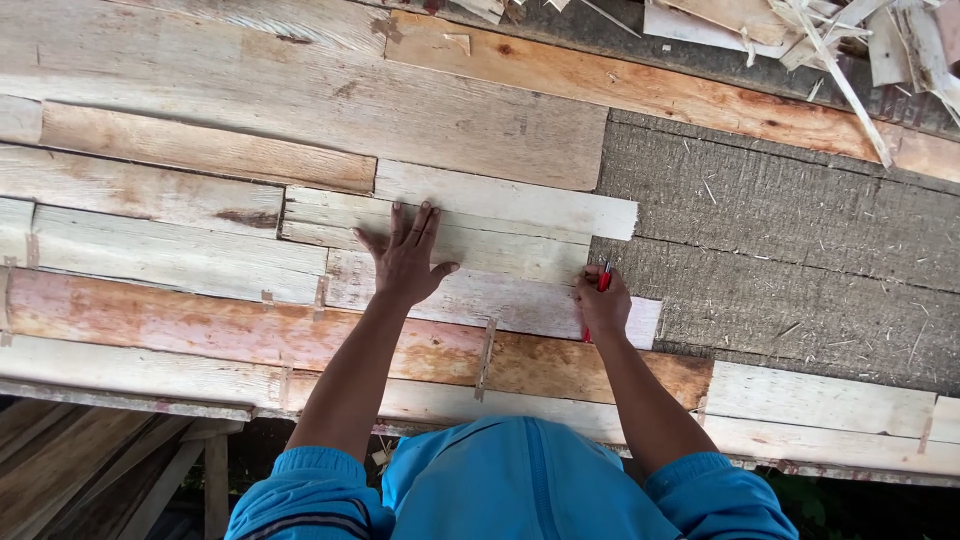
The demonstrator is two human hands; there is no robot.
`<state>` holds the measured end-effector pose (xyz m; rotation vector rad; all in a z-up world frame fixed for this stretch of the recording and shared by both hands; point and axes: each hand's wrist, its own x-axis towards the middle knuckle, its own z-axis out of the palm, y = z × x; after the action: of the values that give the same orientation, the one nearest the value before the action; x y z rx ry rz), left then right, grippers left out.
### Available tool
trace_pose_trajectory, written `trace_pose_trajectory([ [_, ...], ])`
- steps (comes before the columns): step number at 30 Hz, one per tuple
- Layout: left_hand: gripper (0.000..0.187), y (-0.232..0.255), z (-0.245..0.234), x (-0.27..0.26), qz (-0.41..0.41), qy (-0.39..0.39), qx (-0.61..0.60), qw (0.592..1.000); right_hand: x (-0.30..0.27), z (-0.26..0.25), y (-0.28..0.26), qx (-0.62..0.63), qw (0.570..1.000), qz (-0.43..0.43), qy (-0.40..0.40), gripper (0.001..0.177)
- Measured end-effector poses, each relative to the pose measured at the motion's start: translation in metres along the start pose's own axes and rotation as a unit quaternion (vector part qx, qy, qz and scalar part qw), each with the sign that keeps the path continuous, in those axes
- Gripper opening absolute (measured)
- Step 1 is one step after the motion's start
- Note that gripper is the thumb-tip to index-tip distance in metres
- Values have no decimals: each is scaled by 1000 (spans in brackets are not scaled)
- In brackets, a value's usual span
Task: The person uses a red utility knife to shave thin strips from a light-colored wooden plank on a workbench. They repeatedly position the plank, draw the knife along its length to remove shavings, and set the plank aside. The workbench is cluttered with wood scraps and shavings.
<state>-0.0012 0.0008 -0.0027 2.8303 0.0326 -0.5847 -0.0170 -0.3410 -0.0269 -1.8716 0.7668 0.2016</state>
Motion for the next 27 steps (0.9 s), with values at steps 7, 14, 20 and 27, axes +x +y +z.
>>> trace_pose_trajectory([
  [7, 100, -2, 3, 1, 3, 4, -9, 1000, -3, -1, -5, 33, 999, 0, -3, 28],
  [14, 98, -1, 3, 0, 3, 23, -23, 999, 6, 0, 10, 100, 995, -4, -27, 30],
  [20, 99, -2, 6, 0, 2, 31, -26, 999, 3, -1, 8, 130, 991, -8, -40, 30],
  [27, 100, -1, 3, -1, -2, 27, -34, 999, 7, -4, 10, 138, 989, -4, -50, 32],
])
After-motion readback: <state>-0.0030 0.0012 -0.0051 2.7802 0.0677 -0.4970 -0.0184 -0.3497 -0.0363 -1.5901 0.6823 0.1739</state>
